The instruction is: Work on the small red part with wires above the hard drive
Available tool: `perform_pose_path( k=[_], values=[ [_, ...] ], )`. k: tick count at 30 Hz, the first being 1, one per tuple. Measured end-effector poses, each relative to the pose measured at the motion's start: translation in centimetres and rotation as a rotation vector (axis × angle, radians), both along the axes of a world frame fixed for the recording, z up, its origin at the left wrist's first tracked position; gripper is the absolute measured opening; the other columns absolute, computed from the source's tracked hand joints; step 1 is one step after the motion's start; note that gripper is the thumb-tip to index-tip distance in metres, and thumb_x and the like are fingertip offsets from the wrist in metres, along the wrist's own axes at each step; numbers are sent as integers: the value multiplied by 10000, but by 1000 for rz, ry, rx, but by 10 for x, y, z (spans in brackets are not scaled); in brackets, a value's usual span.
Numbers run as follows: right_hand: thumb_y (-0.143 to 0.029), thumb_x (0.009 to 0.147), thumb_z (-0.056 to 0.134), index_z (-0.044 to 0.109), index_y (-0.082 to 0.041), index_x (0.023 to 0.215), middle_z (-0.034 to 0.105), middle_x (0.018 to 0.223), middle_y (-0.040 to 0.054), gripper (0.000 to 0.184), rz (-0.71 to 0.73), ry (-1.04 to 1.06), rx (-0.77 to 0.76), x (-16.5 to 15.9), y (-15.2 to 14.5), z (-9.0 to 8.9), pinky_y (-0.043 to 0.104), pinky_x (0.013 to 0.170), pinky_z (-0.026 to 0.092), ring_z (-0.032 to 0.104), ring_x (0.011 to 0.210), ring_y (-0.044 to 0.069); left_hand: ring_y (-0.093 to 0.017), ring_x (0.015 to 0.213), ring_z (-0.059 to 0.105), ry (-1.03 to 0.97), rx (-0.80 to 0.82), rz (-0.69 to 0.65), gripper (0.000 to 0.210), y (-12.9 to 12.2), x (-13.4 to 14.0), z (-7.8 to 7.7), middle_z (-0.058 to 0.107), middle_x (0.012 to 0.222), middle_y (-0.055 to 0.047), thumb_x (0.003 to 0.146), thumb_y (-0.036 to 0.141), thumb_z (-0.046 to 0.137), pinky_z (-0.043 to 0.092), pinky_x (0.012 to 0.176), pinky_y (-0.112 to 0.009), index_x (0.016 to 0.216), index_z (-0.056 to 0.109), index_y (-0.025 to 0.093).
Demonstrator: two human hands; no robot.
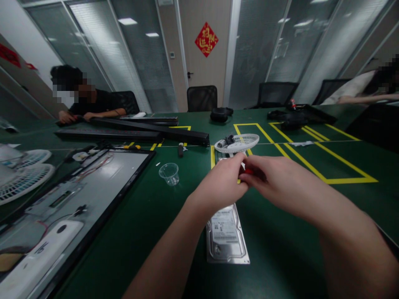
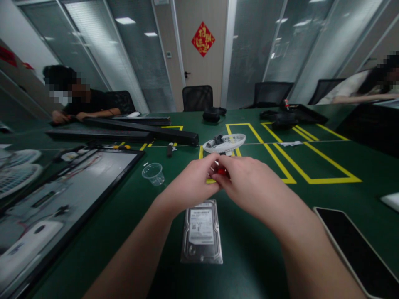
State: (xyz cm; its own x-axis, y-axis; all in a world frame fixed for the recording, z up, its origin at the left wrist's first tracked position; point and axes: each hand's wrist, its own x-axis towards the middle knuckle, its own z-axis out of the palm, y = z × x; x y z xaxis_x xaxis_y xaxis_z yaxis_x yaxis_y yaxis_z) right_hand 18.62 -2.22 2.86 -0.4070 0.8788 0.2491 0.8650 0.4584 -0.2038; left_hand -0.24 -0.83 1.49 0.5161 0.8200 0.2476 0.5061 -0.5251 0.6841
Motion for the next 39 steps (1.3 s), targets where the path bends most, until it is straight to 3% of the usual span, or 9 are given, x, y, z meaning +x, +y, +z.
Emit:
perform_pose_path(
  k=[7,11,14,20,24,27,30,33,39],
  values=[
    [-60,975,557,725,-227,1247,783,1173,93,361,147,48,30,1,0,2,382,822,516,743,989,271,-289,1116,738,-42,-20,-12,298,0,-2,-2,768,1192,-112,916,73,609,599,940,-417,1178,596,214],
    [-234,1040,628,748,-215,1196,807,1066,103,198,37,6,11,1,1,-1,371,728,487,731,864,272,-301,1083,737,-27,-5,-16,253,1,0,-2,764,1189,-129,897,121,657,602,909,-428,1125,585,205],
    [-319,1046,669,753,-212,1169,810,1034,104,184,10,-2,29,2,1,-2,353,692,476,722,813,258,-301,1074,736,-7,8,-13,234,0,0,-2,768,1171,-124,896,105,636,597,923,-438,1099,584,209],
    [-37,950,572,731,-231,1182,792,1159,91,341,163,48,55,3,1,1,361,822,513,745,983,257,-293,1116,739,-52,-24,-30,343,-1,-1,-1,769,1194,-115,905,79,618,604,937,-422,1219,588,213],
    [-237,1042,633,754,-212,1165,816,1057,108,174,53,22,25,1,2,-1,368,740,505,747,867,269,-294,1060,733,-27,2,-11,266,-1,0,-1,764,1163,-117,880,108,651,601,912,-433,1115,586,212],
    [-317,1050,664,758,-206,1178,817,1029,111,193,13,4,6,-1,0,0,367,711,501,740,827,269,-290,1034,730,-2,21,-1,237,0,0,-2,762,1134,-114,862,81,627,595,901,-434,1052,574,213],
    [-174,1017,628,739,-214,1163,800,1108,104,188,103,33,28,-1,0,2,373,760,515,738,899,267,-291,1073,736,-29,7,-16,269,0,-1,-3,764,1157,-113,892,75,612,598,909,-425,1121,584,213],
    [-29,946,550,734,-218,1115,787,1151,99,314,164,56,41,1,1,2,372,824,526,744,961,258,-280,1121,739,-70,-15,-22,349,0,-1,-3,766,1209,-108,909,67,612,606,954,-418,1222,591,220],
    [-300,1057,633,762,-212,1152,812,1005,105,183,38,8,63,2,1,-3,362,680,478,718,791,256,-283,1046,751,-50,-27,0,296,0,1,-2,778,1156,-109,876,90,653,611,909,-416,1138,590,214]
  ],
)
